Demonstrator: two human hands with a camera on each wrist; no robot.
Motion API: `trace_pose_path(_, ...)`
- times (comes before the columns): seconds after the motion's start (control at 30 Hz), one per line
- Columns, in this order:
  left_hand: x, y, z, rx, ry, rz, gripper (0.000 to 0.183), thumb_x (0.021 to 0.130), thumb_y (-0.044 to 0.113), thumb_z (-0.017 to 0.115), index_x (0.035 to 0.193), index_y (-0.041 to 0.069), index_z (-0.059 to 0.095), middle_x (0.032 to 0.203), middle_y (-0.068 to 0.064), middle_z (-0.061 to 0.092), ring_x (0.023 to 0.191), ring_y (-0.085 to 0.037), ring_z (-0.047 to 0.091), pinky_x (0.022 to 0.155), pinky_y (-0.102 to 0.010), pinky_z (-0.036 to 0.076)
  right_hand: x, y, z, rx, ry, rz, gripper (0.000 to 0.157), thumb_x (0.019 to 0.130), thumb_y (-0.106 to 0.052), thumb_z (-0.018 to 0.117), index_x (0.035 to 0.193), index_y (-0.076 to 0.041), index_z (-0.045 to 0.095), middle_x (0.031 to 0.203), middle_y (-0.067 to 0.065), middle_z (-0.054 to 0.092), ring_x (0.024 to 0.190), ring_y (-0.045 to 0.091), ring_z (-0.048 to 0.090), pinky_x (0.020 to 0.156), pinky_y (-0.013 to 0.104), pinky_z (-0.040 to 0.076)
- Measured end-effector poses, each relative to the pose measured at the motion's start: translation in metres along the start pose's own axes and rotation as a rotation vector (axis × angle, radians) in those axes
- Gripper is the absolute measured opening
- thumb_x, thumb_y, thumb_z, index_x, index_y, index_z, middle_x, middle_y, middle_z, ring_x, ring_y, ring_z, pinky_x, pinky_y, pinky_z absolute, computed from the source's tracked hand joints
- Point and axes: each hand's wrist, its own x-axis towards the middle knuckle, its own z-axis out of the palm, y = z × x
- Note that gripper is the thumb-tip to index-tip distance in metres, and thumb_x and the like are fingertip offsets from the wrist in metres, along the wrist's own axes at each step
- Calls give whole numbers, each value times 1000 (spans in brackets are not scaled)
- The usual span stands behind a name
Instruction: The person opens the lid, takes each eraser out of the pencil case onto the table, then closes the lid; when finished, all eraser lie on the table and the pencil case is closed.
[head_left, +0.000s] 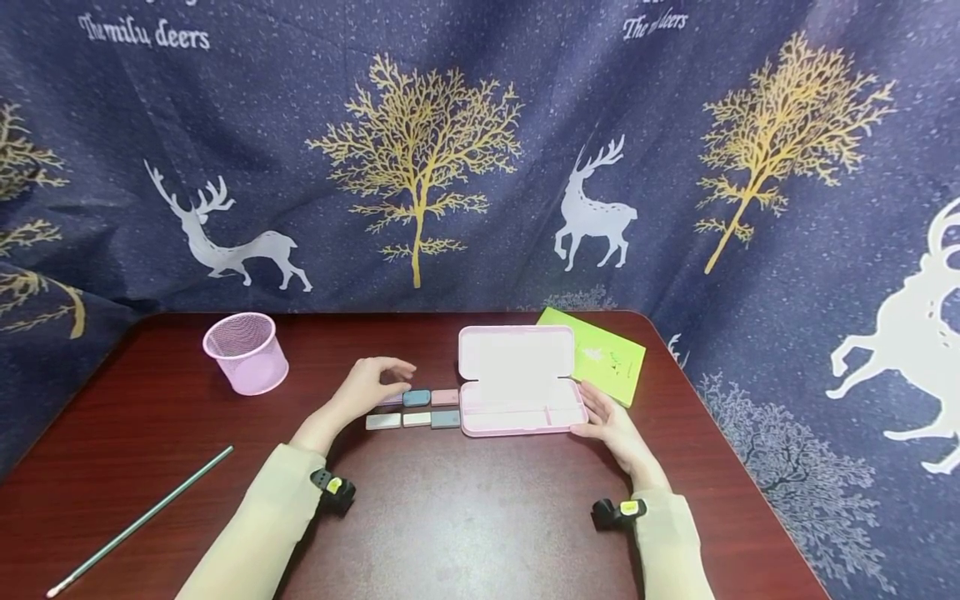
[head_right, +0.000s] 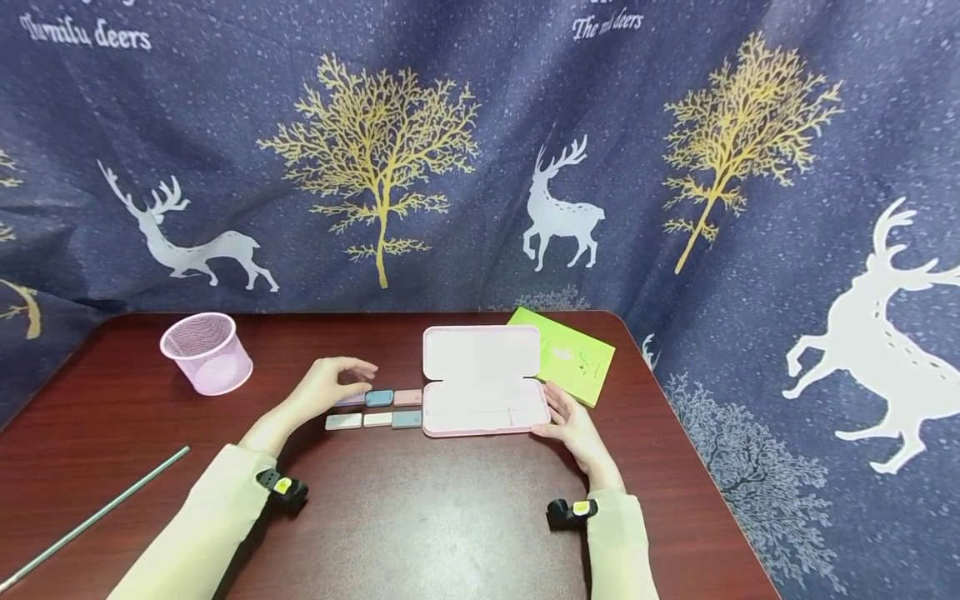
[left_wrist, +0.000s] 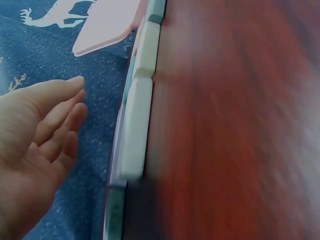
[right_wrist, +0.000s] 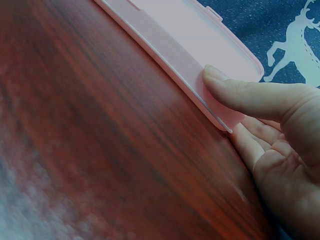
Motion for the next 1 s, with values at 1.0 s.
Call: trace_pose_path(1.0,65,23,55,-322,21,-161,62,91,2,65,146,-6,37,142,-25,50,126,-38,55,101,-43,50,0,0,0,16,-5,11,88,83,5,69,153,5,15,160,24,19,148,36,19,100,6,35)
